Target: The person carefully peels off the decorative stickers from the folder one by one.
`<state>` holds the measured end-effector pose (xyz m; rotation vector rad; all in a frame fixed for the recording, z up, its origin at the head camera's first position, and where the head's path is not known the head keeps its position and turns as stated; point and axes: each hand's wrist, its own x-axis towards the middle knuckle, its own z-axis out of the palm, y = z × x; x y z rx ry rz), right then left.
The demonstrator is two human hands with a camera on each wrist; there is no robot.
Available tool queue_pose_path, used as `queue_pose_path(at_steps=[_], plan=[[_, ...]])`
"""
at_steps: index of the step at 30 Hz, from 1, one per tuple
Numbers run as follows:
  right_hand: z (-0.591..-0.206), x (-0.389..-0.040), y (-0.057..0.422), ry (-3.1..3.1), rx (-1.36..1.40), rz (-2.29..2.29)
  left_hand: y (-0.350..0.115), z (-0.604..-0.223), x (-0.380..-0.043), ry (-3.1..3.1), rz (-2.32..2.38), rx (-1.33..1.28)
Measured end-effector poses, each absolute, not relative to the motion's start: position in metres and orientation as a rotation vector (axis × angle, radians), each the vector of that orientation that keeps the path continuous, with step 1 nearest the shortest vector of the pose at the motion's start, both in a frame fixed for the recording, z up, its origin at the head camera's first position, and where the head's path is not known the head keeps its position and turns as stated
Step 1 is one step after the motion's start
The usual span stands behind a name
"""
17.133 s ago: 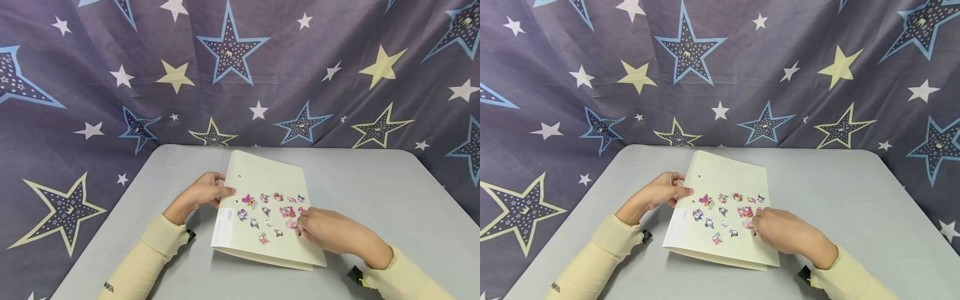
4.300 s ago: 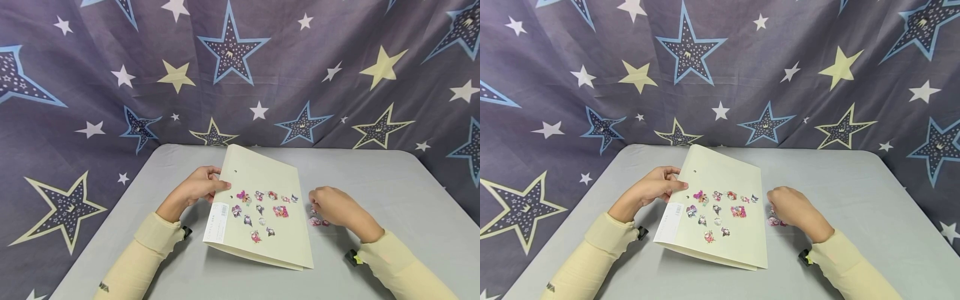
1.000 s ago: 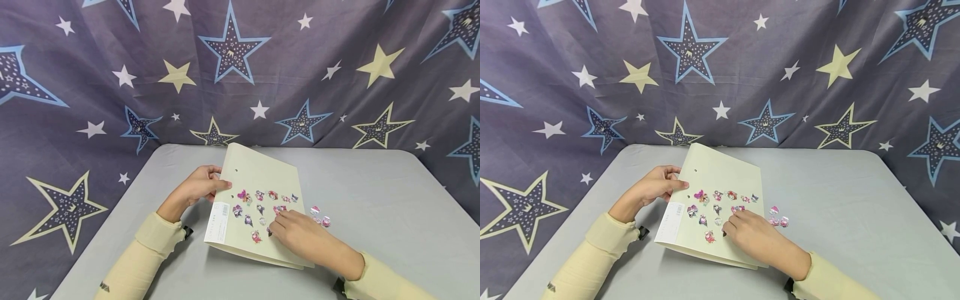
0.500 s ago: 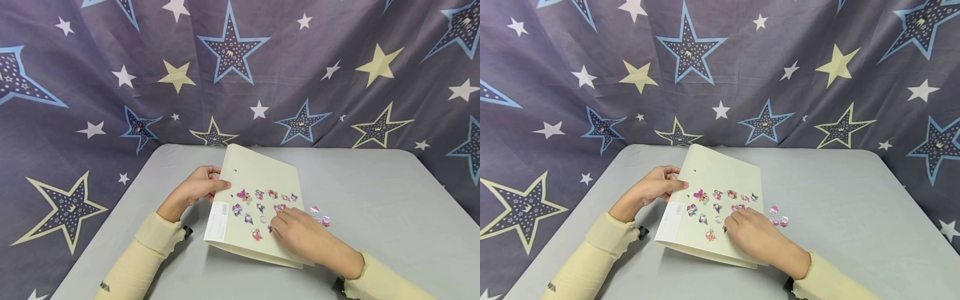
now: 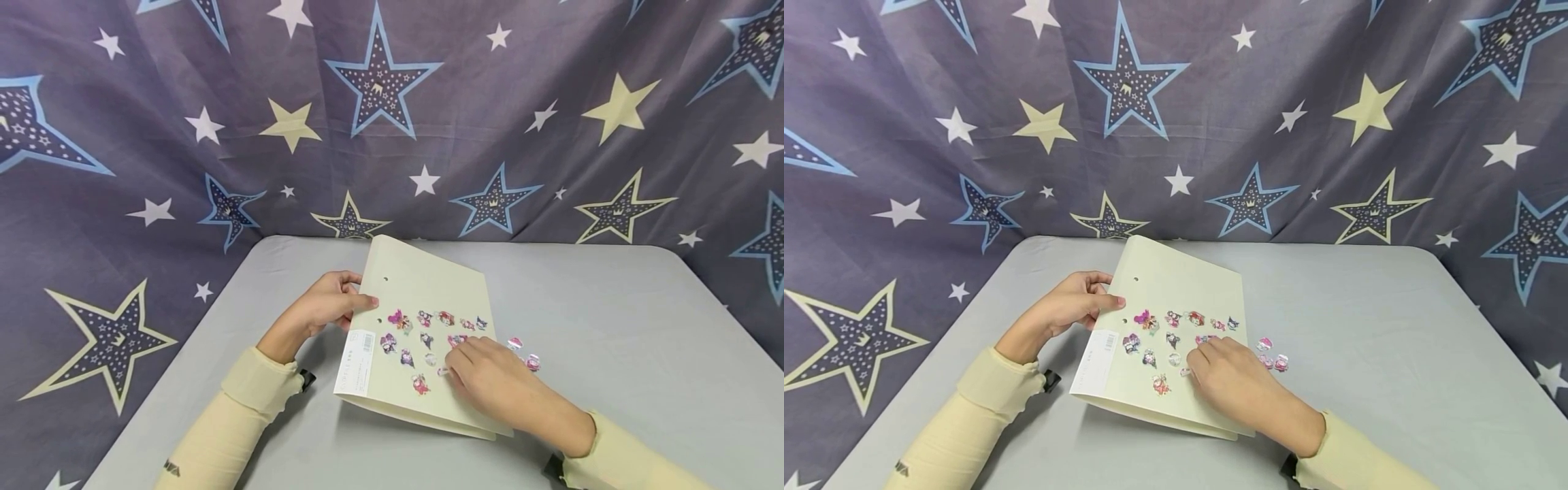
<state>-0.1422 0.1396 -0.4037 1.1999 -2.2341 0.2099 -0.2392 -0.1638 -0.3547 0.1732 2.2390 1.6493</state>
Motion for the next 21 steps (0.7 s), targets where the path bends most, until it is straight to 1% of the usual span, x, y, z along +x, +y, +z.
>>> queue_pose_path(at_steps=[21], plan=[[-0.3997,-0.1453,0.1434,-2.225,1.04,0.299,-0.1635,-0.3536,-0.2386,2.238,1.651,0.174]])
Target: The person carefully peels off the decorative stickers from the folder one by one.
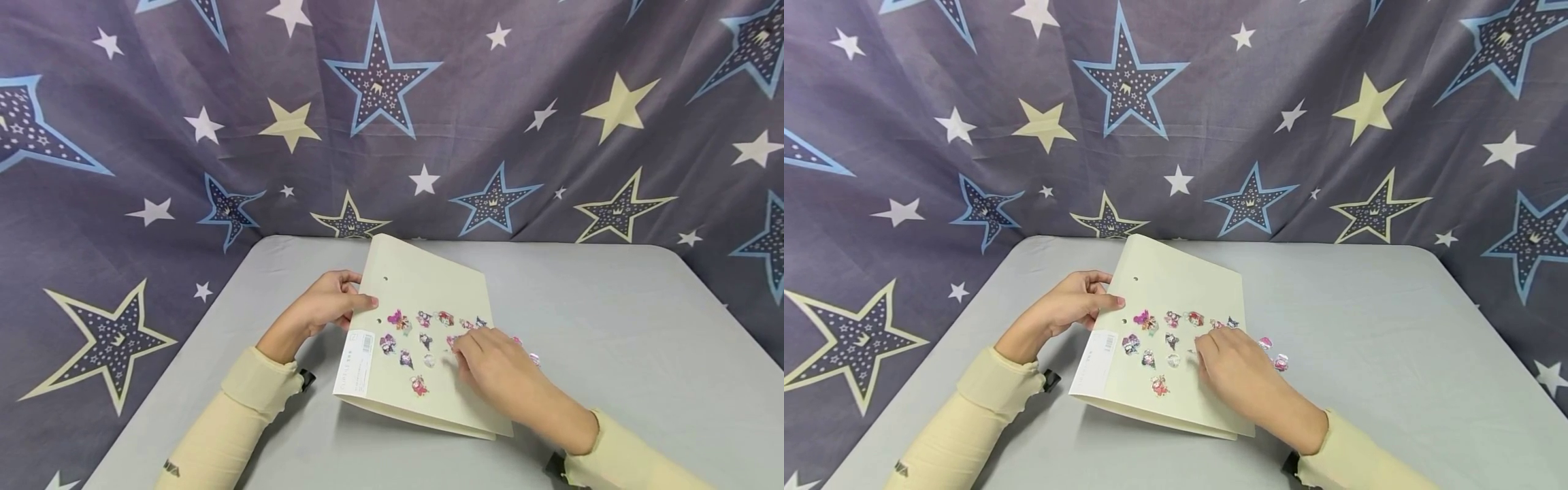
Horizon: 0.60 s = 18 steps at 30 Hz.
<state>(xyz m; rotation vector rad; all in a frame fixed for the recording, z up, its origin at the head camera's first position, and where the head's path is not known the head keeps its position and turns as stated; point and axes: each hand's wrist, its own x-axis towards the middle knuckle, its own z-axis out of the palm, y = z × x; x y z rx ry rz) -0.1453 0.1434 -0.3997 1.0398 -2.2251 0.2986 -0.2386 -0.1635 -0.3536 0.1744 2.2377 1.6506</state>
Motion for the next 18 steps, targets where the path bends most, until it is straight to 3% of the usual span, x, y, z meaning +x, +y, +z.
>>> queue_pose_path(at_steps=[18], plan=[[-0.364,-0.158,0.194,-2.735,0.71,0.022,-0.164,-0.356,-0.24,2.25,1.638,0.163]])
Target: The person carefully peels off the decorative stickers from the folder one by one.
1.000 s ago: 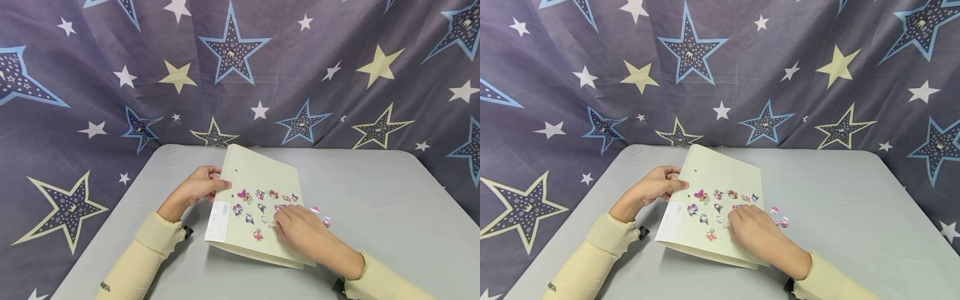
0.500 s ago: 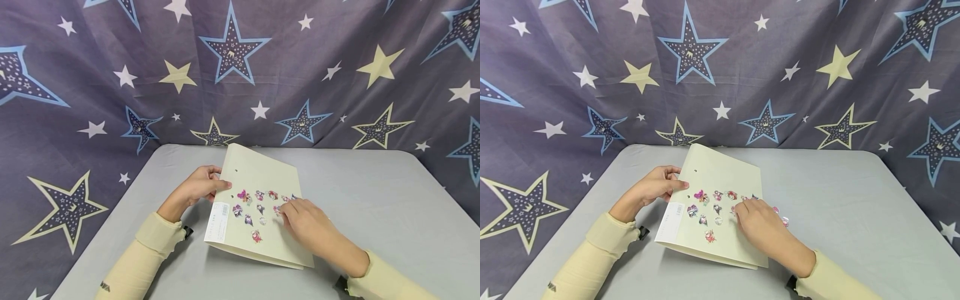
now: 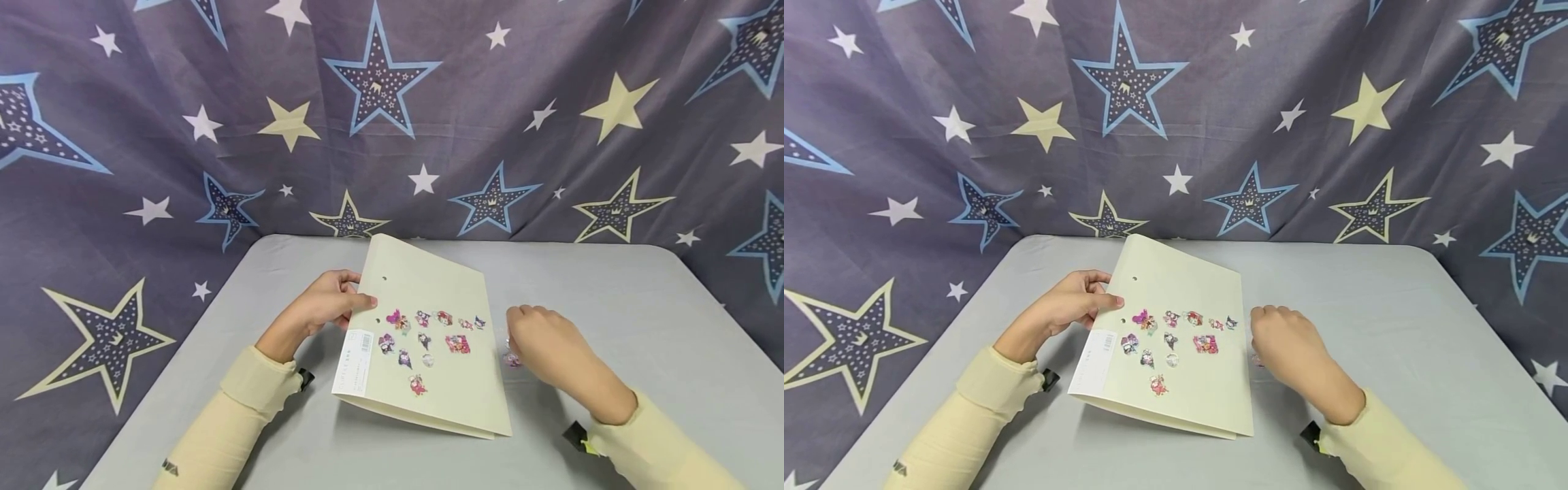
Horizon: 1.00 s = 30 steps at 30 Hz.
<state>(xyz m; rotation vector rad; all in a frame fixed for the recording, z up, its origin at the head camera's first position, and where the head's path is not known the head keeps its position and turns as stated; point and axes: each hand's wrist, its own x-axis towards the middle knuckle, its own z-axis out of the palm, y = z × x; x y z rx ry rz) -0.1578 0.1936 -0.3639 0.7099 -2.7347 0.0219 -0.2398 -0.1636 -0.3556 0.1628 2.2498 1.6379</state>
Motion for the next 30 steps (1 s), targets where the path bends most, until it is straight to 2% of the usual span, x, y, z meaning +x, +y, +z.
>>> queue_pose_path(at_steps=[13,30], plan=[[-0.371,-0.172,0.212,-2.976,0.559,-0.03,-0.163,-0.354,-0.238,2.234,1.654,0.184],[-0.373,-0.171,0.204,-3.152,0.645,0.108,-0.163,-0.352,-0.238,2.24,1.645,0.181]])
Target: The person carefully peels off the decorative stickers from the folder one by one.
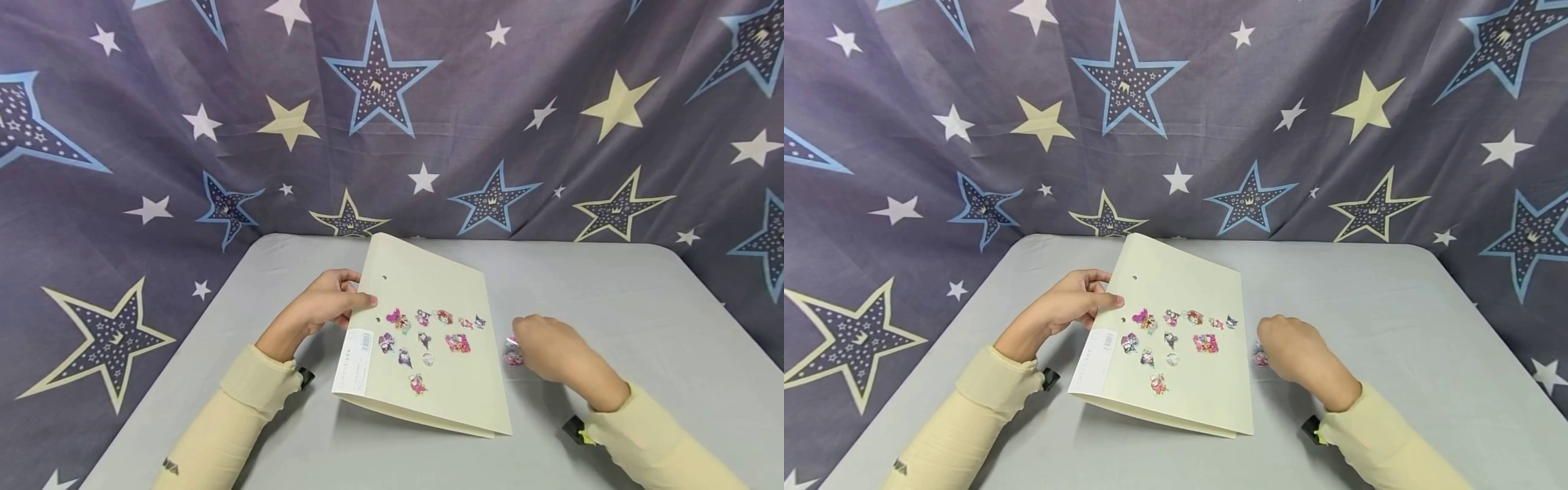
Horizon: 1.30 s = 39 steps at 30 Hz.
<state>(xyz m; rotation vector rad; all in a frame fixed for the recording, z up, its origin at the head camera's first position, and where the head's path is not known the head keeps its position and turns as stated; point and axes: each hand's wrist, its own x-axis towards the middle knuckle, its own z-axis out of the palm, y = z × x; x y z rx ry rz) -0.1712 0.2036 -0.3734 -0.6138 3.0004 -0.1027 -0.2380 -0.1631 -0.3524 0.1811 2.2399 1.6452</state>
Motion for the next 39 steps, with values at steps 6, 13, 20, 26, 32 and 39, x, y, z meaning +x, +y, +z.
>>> queue_pose_path(at_steps=[6,13,20,26,32,39], plan=[[-0.374,-0.165,0.192,3.042,-0.665,-0.12,-0.165,-0.353,-0.238,2.246,1.644,0.175],[-0.378,-0.157,0.174,3.212,-0.901,-0.134,-0.166,-0.354,-0.238,2.251,1.639,0.168],[-0.38,-0.146,0.155,3.311,-1.069,-0.199,-0.166,-0.353,-0.237,2.25,1.644,0.165],[-0.382,-0.137,0.143,3.341,-1.086,-0.242,-0.165,-0.353,-0.238,2.245,1.646,0.153],[-0.382,-0.129,0.133,3.328,-1.245,-0.303,-0.165,-0.352,-0.238,2.248,1.639,0.16],[-0.389,-0.126,0.127,3.3,-1.442,-0.353,-0.164,-0.354,-0.24,2.233,1.647,0.158]])
